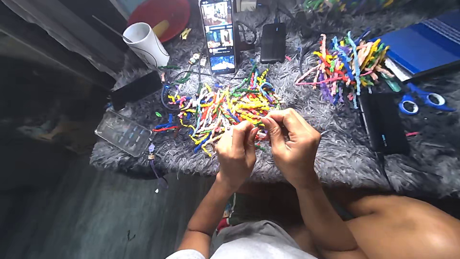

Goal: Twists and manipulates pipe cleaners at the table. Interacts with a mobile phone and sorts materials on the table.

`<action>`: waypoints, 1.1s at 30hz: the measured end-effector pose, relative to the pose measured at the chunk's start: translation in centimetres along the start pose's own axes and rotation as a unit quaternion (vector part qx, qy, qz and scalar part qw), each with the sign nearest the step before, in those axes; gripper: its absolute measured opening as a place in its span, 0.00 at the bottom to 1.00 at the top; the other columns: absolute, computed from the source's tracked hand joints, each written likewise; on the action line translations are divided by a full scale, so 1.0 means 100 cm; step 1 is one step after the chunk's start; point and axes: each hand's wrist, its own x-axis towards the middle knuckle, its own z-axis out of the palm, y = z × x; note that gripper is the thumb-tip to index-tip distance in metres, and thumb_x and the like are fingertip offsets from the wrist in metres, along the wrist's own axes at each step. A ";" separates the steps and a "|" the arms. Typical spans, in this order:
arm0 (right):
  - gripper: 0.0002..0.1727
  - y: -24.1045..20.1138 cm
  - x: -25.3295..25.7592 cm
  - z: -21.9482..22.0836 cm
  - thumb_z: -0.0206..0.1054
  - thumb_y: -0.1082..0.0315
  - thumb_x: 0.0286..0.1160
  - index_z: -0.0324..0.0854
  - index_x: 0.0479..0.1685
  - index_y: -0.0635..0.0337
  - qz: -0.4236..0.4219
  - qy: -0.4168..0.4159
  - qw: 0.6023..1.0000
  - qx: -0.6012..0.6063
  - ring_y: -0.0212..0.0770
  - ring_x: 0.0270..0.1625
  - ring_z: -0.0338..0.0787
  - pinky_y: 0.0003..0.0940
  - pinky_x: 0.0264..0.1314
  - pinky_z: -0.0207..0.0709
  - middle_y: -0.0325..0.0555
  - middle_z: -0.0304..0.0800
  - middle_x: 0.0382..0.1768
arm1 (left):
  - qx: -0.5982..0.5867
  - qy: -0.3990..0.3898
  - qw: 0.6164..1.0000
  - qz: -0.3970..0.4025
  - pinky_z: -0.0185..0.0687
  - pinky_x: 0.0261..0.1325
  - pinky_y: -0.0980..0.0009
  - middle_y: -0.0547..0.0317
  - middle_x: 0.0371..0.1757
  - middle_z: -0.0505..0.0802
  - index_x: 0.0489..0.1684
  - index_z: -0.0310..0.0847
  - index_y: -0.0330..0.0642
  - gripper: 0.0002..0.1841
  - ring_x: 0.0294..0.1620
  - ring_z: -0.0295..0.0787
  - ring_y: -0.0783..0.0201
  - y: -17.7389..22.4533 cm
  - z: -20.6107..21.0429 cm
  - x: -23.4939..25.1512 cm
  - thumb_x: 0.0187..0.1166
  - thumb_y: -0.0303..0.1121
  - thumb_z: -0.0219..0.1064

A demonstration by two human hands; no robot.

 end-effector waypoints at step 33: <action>0.10 0.002 0.022 -0.051 0.63 0.66 0.87 0.81 0.39 0.64 -0.162 -0.175 0.914 0.327 0.18 0.40 0.83 0.11 0.43 0.78 0.37 0.84 0.33 | -0.801 -0.327 0.452 -0.217 0.80 0.25 0.87 0.70 0.28 0.94 0.51 0.87 0.46 0.13 0.23 0.88 0.82 0.014 -0.023 -0.015 0.91 0.40 0.58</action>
